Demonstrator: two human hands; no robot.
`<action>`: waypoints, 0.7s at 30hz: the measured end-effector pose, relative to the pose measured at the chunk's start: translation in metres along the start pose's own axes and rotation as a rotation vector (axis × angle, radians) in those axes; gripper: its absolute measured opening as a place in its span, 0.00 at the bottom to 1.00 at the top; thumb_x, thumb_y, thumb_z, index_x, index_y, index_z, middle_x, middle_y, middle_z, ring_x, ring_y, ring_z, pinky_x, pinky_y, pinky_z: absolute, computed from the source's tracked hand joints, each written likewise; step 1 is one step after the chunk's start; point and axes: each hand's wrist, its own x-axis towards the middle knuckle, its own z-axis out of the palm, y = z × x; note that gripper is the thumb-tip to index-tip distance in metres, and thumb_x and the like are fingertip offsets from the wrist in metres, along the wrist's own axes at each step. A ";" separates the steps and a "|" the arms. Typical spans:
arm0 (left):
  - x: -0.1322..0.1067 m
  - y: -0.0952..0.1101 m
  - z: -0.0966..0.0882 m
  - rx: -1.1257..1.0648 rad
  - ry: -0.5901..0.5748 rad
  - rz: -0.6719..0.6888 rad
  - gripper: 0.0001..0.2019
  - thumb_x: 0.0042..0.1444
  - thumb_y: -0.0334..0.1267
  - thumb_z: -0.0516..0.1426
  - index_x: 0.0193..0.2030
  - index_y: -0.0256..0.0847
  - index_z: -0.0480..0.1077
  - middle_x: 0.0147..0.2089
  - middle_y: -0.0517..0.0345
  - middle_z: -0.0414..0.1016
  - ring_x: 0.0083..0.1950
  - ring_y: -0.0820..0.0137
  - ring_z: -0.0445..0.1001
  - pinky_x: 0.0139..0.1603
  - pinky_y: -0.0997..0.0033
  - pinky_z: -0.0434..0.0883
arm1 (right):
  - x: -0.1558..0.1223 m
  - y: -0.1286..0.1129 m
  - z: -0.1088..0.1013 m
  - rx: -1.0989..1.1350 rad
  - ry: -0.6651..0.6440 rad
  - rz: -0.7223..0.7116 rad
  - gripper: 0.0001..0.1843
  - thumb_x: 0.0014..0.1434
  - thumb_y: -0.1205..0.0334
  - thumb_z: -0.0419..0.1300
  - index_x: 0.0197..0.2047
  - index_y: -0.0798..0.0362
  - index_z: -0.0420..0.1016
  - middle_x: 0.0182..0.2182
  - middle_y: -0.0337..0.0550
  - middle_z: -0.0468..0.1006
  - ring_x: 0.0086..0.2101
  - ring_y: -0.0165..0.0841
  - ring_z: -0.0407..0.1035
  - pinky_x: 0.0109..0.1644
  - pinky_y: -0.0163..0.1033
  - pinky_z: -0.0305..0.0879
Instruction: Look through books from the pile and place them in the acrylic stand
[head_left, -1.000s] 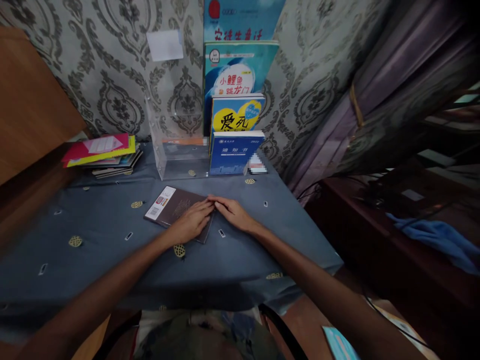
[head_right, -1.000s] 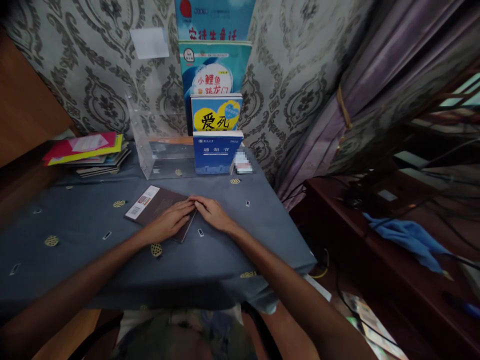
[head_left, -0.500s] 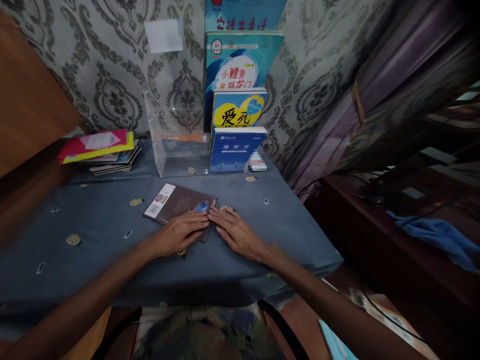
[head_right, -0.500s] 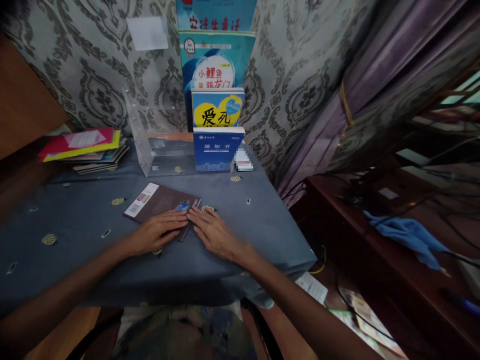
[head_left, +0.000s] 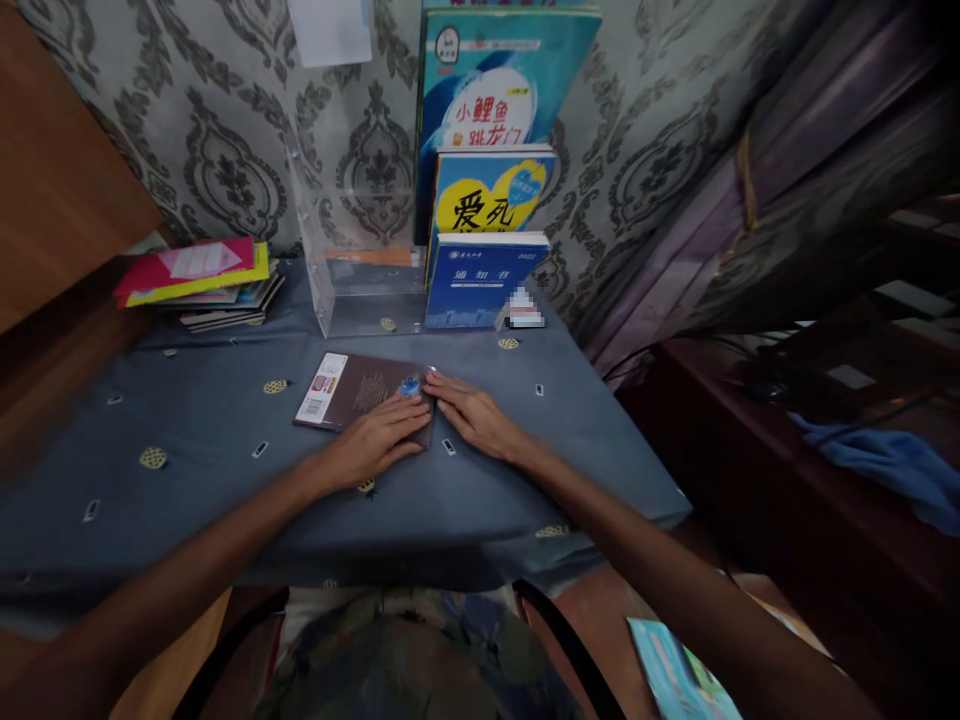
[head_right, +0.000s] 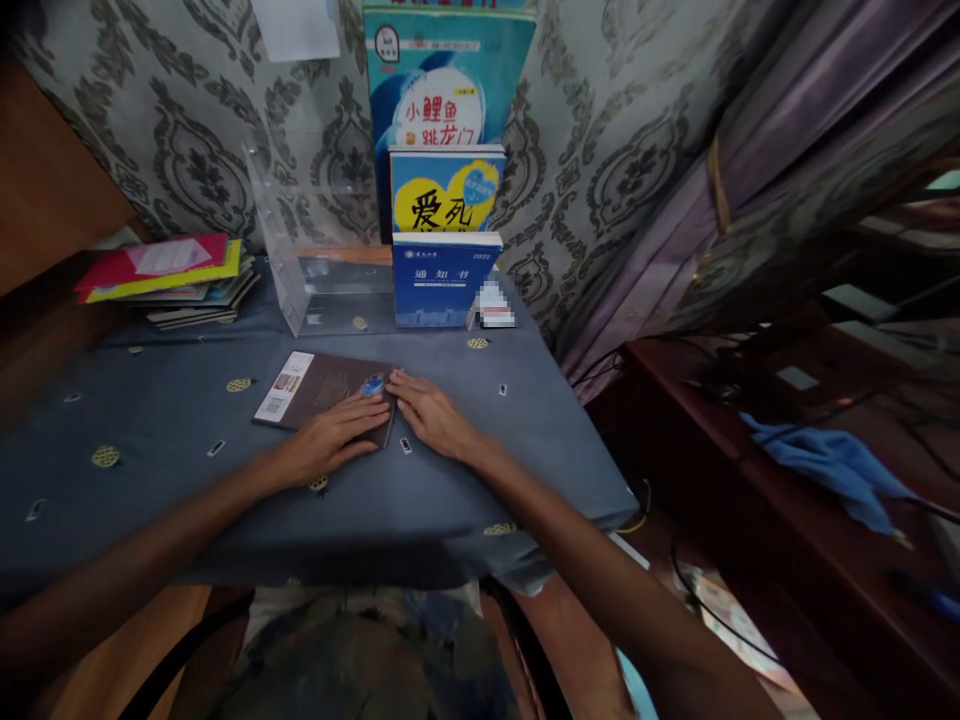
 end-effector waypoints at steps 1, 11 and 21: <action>0.002 0.000 0.002 0.008 0.012 -0.005 0.22 0.69 0.44 0.52 0.66 0.39 0.64 0.67 0.46 0.68 0.71 0.62 0.61 0.72 0.48 0.58 | 0.002 0.002 -0.001 0.011 -0.004 0.001 0.23 0.70 0.61 0.47 0.63 0.53 0.71 0.63 0.52 0.69 0.65 0.38 0.60 0.69 0.55 0.57; 0.003 -0.001 0.005 0.037 0.053 0.012 0.21 0.69 0.44 0.52 0.64 0.37 0.66 0.64 0.44 0.71 0.69 0.61 0.64 0.70 0.47 0.61 | 0.020 0.019 0.003 -0.003 0.000 0.058 0.24 0.70 0.61 0.46 0.64 0.52 0.69 0.65 0.49 0.67 0.66 0.38 0.59 0.70 0.53 0.56; 0.000 0.002 0.011 0.102 0.139 0.053 0.17 0.70 0.43 0.51 0.58 0.39 0.72 0.59 0.47 0.76 0.64 0.64 0.71 0.67 0.53 0.67 | 0.000 -0.002 0.007 -0.101 -0.056 0.029 0.25 0.70 0.62 0.45 0.67 0.54 0.65 0.66 0.53 0.65 0.68 0.43 0.52 0.70 0.63 0.52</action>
